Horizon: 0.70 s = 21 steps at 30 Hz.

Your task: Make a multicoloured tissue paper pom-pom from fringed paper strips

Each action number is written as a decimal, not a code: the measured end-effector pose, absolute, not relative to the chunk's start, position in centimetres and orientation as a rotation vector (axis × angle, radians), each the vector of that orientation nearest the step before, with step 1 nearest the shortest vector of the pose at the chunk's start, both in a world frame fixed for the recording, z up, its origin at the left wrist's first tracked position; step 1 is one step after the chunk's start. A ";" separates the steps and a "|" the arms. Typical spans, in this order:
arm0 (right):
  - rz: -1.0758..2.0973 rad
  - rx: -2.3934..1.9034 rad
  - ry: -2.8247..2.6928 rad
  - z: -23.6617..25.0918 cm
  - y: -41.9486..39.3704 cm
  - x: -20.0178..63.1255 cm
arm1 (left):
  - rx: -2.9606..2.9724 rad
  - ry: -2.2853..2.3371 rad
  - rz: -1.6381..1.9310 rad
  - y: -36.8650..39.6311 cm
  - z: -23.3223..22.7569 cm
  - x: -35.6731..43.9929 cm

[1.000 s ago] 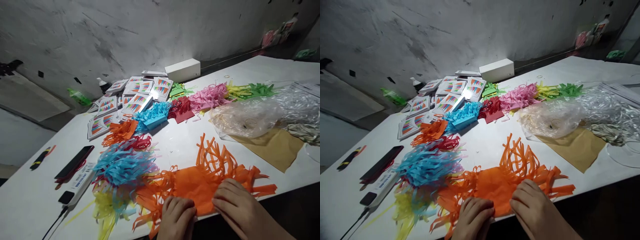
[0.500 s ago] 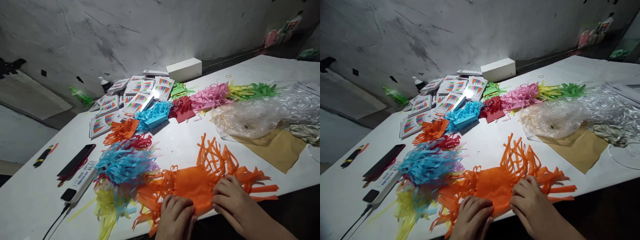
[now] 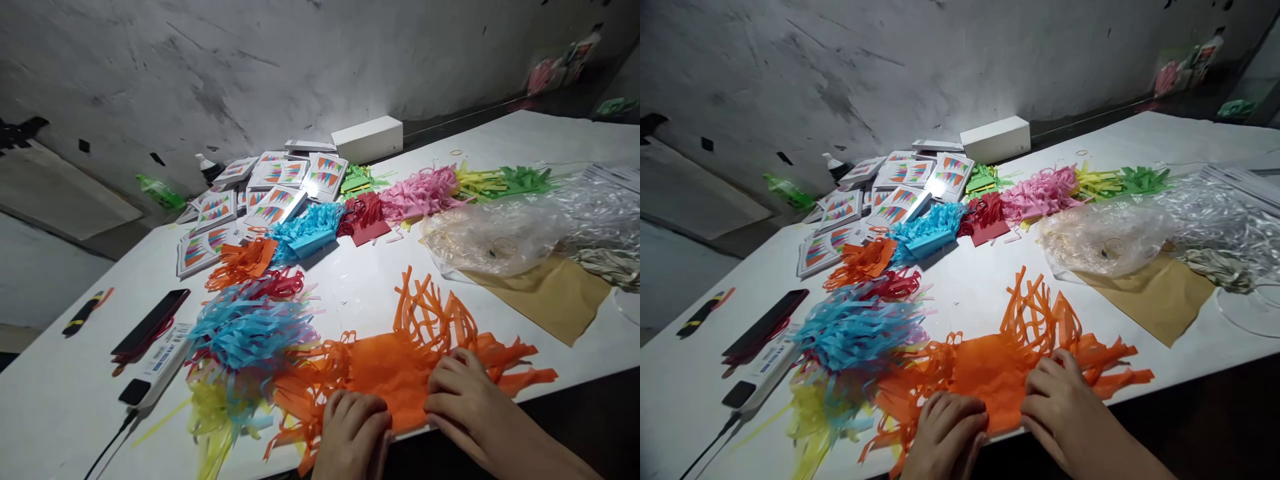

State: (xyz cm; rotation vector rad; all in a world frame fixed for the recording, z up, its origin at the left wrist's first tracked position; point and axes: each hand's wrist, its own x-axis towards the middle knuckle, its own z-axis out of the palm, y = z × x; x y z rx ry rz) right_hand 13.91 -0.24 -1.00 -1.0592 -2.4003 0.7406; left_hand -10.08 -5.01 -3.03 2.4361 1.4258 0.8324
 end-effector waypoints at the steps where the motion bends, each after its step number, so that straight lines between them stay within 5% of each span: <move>1: 0.745 -1.066 -2.397 -1.0 -0.2 13.9 | 2.439 1.425 0.834 -5.0 -3.0 -10.1; 9: 0.679 -1.124 -2.268 -1.5 -0.5 13.0 | 2.502 1.425 0.873 -4.8 -3.2 -10.3; 17: 0.029 -0.835 -2.298 -0.9 -0.4 12.4 | 2.468 1.562 0.938 -4.6 -2.9 -9.1; 21: 0.013 -0.815 -2.208 -3.0 -1.0 11.9 | 2.701 1.394 1.089 -4.4 -3.7 -8.9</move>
